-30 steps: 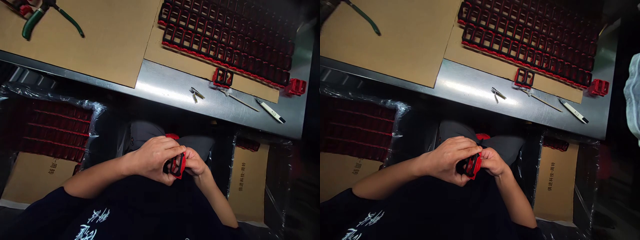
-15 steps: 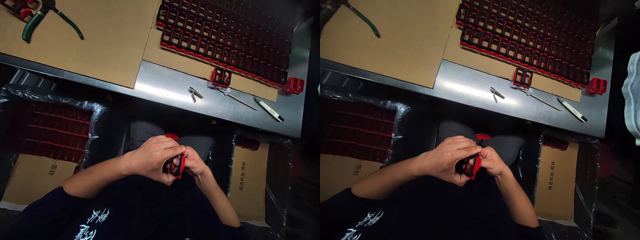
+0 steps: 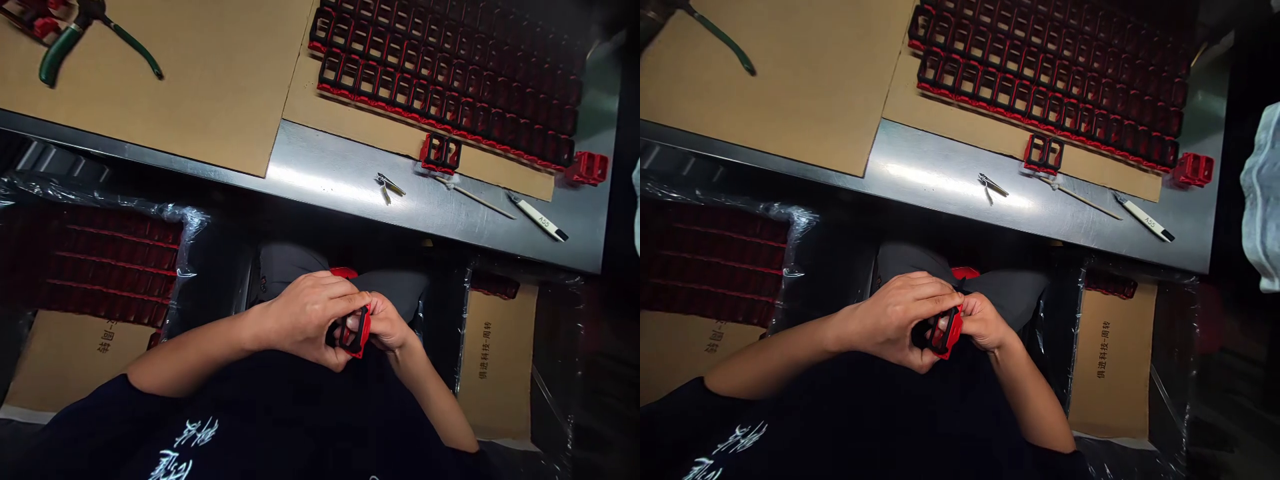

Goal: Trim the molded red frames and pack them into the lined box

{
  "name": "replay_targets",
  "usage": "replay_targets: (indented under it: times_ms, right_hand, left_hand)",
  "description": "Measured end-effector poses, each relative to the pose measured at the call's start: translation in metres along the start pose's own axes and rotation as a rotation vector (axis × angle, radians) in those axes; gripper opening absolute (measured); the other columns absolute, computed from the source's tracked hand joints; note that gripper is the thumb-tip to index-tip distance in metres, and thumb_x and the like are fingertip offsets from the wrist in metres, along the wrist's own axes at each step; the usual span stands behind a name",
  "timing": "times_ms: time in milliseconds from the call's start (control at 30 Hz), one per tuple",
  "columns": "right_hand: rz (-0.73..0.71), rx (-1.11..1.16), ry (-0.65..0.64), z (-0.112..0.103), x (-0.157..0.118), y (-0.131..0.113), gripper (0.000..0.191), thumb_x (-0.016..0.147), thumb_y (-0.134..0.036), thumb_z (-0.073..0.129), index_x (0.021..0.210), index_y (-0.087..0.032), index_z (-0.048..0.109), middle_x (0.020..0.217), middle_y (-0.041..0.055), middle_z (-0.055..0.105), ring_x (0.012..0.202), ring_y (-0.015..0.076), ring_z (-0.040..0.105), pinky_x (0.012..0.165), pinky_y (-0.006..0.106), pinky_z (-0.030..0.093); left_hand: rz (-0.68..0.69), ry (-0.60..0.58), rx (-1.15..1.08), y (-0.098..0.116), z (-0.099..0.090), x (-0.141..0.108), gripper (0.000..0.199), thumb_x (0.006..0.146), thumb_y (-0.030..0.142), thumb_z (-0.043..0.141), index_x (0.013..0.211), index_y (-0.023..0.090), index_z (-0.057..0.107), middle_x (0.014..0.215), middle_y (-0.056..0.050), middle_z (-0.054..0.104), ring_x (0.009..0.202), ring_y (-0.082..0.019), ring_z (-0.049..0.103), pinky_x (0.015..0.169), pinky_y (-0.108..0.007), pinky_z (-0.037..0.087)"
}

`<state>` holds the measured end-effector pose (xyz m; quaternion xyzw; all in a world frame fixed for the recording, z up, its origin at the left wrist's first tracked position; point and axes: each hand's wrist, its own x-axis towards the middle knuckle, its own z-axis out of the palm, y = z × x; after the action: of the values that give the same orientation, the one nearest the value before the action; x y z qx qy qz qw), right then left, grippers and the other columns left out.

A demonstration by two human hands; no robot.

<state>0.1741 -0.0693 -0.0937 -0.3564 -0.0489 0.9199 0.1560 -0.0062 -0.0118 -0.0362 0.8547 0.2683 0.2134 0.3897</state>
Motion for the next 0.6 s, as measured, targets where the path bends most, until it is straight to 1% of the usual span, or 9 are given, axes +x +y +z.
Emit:
replay_targets:
  times_ms: [133, 200, 233, 300, 400, 433, 533, 567, 600]
  right_hand:
    - [-0.057, -0.032, -0.111, -0.008, 0.001, 0.006, 0.052, 0.06, -0.042, 0.082, 0.07, 0.001, 0.053, 0.068, 0.0089, 0.062, 0.065, 0.0097, 0.065, 0.068, 0.018, 0.057]
    - [-0.075, -0.031, -0.155, -0.011, 0.002, 0.007, 0.051, 0.061, -0.042, 0.081, 0.069, 0.001, 0.055, 0.07, 0.0104, 0.062, 0.067, 0.01, 0.066, 0.07, 0.017, 0.058]
    - [-0.078, -0.027, -0.152, -0.011, 0.003, 0.006, 0.052, 0.059, -0.042, 0.082, 0.069, 0.001, 0.055, 0.07, 0.0101, 0.062, 0.067, 0.01, 0.066, 0.071, 0.018, 0.058]
    - [-0.073, -0.018, -0.086, -0.01, 0.002, 0.002, 0.054, 0.054, -0.041, 0.084, 0.069, 0.0, 0.053, 0.066, 0.0071, 0.06, 0.064, 0.0098, 0.065, 0.07, 0.018, 0.058]
    - [-0.049, -0.033, 0.01, -0.007, 0.003, 0.003, 0.055, 0.053, -0.04, 0.085, 0.071, -0.001, 0.051, 0.062, 0.0039, 0.057, 0.059, 0.009, 0.062, 0.062, 0.018, 0.055]
    - [-0.055, -0.045, 0.001, -0.006, 0.004, 0.007, 0.055, 0.055, -0.042, 0.084, 0.069, -0.001, 0.05, 0.061, 0.0043, 0.057, 0.058, 0.0087, 0.061, 0.062, 0.017, 0.055]
    - [-0.082, -0.052, -0.105, -0.003, 0.007, 0.022, 0.054, 0.059, -0.044, 0.081, 0.066, 0.0, 0.053, 0.064, 0.008, 0.059, 0.063, 0.009, 0.064, 0.07, 0.017, 0.058]
    - [-0.078, -0.039, -0.136, -0.001, 0.007, 0.02, 0.056, 0.057, -0.047, 0.082, 0.067, 0.0, 0.054, 0.065, 0.0089, 0.06, 0.064, 0.0094, 0.064, 0.072, 0.017, 0.058]
    - [-0.083, -0.035, -0.138, 0.0, 0.004, 0.012, 0.058, 0.054, -0.049, 0.083, 0.067, 0.0, 0.055, 0.064, 0.009, 0.06, 0.063, 0.009, 0.064, 0.071, 0.017, 0.057]
  left_hand:
    - [0.012, 0.01, 0.016, 0.0, 0.0, -0.001, 0.058, 0.069, 0.032, 0.066, 0.121, 0.008, 0.057, 0.104, -0.008, 0.069, 0.091, -0.022, 0.069, 0.081, -0.035, 0.056]
    - [0.006, 0.008, 0.021, 0.001, 0.001, -0.001, 0.057, 0.07, 0.033, 0.064, 0.122, 0.009, 0.057, 0.104, -0.008, 0.069, 0.091, -0.022, 0.069, 0.08, -0.035, 0.055]
    - [0.002, 0.002, 0.021, 0.001, 0.001, -0.001, 0.057, 0.07, 0.033, 0.063, 0.121, 0.009, 0.057, 0.103, -0.008, 0.069, 0.09, -0.022, 0.069, 0.08, -0.035, 0.055]
    - [0.003, -0.001, 0.018, 0.001, 0.001, -0.001, 0.056, 0.069, 0.032, 0.064, 0.12, 0.009, 0.057, 0.103, -0.008, 0.069, 0.09, -0.022, 0.069, 0.079, -0.035, 0.055]
    - [-0.001, -0.002, 0.017, 0.0, 0.0, -0.002, 0.058, 0.068, 0.032, 0.066, 0.121, 0.01, 0.057, 0.103, -0.008, 0.069, 0.091, -0.022, 0.069, 0.08, -0.035, 0.055]
    - [-0.005, -0.004, 0.016, 0.0, 0.0, -0.002, 0.058, 0.068, 0.032, 0.066, 0.121, 0.01, 0.057, 0.103, -0.007, 0.069, 0.091, -0.022, 0.069, 0.08, -0.035, 0.054]
    - [-0.012, -0.009, 0.02, 0.001, 0.0, -0.001, 0.057, 0.07, 0.033, 0.065, 0.121, 0.011, 0.057, 0.101, -0.007, 0.069, 0.09, -0.021, 0.069, 0.079, -0.035, 0.054]
    - [-0.012, -0.009, 0.021, 0.001, 0.0, -0.001, 0.055, 0.07, 0.033, 0.065, 0.119, 0.01, 0.058, 0.101, -0.007, 0.069, 0.089, -0.021, 0.069, 0.078, -0.034, 0.054]
    - [-0.011, -0.011, 0.02, 0.001, 0.0, 0.0, 0.054, 0.07, 0.033, 0.065, 0.118, 0.01, 0.058, 0.1, -0.006, 0.069, 0.088, -0.021, 0.069, 0.077, -0.034, 0.054]
